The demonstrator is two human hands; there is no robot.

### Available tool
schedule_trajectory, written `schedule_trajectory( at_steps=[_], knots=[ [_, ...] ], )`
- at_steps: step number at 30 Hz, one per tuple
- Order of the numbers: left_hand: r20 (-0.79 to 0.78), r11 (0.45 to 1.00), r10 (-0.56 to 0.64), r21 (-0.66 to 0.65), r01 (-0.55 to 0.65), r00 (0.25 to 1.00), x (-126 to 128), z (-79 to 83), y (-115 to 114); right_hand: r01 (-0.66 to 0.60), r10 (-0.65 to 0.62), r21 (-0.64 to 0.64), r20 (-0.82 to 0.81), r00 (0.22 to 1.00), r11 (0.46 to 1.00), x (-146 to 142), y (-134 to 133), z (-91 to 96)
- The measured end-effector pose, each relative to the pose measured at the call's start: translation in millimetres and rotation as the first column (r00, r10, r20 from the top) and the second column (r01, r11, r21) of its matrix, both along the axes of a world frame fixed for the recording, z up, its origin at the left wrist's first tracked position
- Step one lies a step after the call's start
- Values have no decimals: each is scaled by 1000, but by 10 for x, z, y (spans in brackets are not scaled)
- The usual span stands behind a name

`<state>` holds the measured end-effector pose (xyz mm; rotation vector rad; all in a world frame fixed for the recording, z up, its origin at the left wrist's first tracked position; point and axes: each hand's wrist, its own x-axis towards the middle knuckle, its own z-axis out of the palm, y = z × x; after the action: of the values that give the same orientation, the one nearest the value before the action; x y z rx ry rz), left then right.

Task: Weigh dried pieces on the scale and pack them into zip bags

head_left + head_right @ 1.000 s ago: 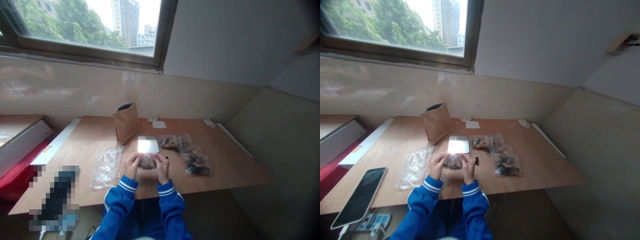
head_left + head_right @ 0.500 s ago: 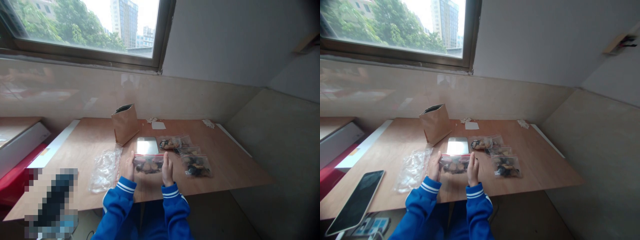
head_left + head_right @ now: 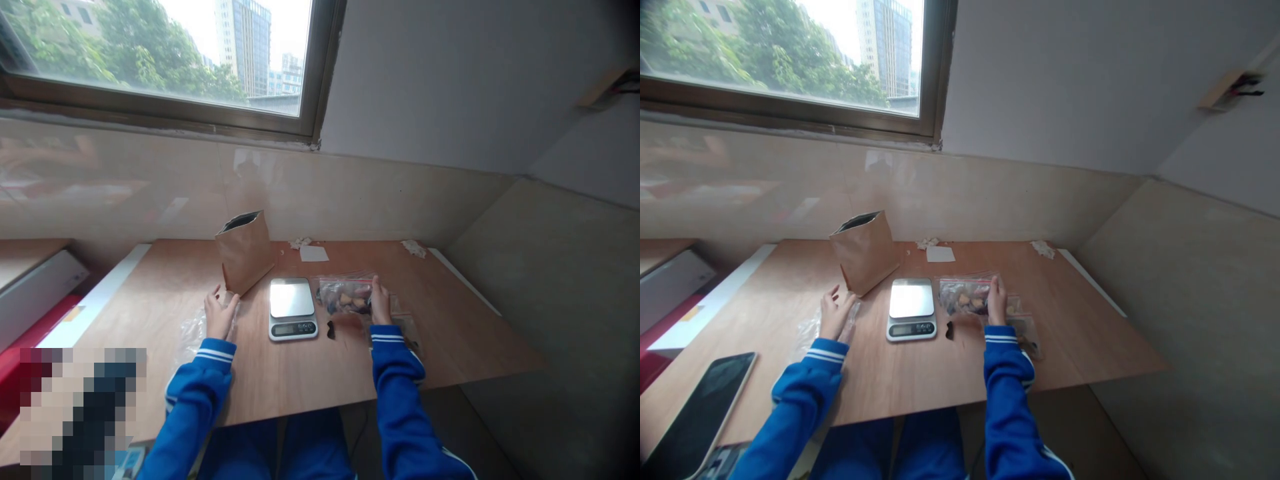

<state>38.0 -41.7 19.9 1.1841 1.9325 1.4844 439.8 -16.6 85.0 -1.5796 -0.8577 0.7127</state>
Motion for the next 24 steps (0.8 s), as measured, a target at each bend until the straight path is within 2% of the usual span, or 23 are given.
schedule_trajectory(
  at_steps=[2, 4, 6, 7, 8, 10, 11, 13, 16, 18, 21, 24],
  knots=[
    [-97, 999, 24, -24, -26, 995, -71, -95, 140, 57, -57, 5, 243, 968, 998, 23, 71, -6],
    [-117, 999, -1, -53, -5, 993, -107, -165, 274, 163, -184, 86, 477, 860, 983, -46, 31, -21],
    [-110, 996, -43, -80, 35, 993, -128, -204, 394, 156, -251, 206, 605, 756, 966, -184, -120, -71],
    [-119, 993, -74, -97, 63, 990, -137, -212, 448, 65, -206, 237, 639, 741, 969, -269, -227, -117],
    [-138, 989, -108, -112, 93, 985, -146, -214, 497, -76, -99, 228, 664, 741, 971, -355, -345, -179],
    [-183, 981, -172, -125, 150, 968, -171, -209, 578, -345, 177, 104, 703, 689, 933, -513, -582, -348],
    [-195, 977, -197, -124, 175, 961, -189, -207, 608, -410, 264, 37, 712, 651, 911, -573, -686, -448],
    [-187, 971, -230, -104, 213, 955, -240, -212, 648, -461, 341, -26, 710, 616, 887, -636, -844, -644],
    [-170, 968, -248, -88, 236, 954, -349, -240, 647, -472, 356, -17, 681, 640, 881, -602, -934, -829],
    [-176, 972, -228, -99, 213, 958, -420, -261, 607, -469, 355, 3, 648, 674, 883, -554, -903, -829],
    [-162, 976, -202, -121, 183, 966, -475, -278, 509, -468, 355, 47, 586, 728, 882, -577, -746, -673],
    [-152, 981, -183, -93, 170, 971, -456, -257, 407, -512, 387, 97, 540, 748, 854, -770, -483, -452]
  ],
)
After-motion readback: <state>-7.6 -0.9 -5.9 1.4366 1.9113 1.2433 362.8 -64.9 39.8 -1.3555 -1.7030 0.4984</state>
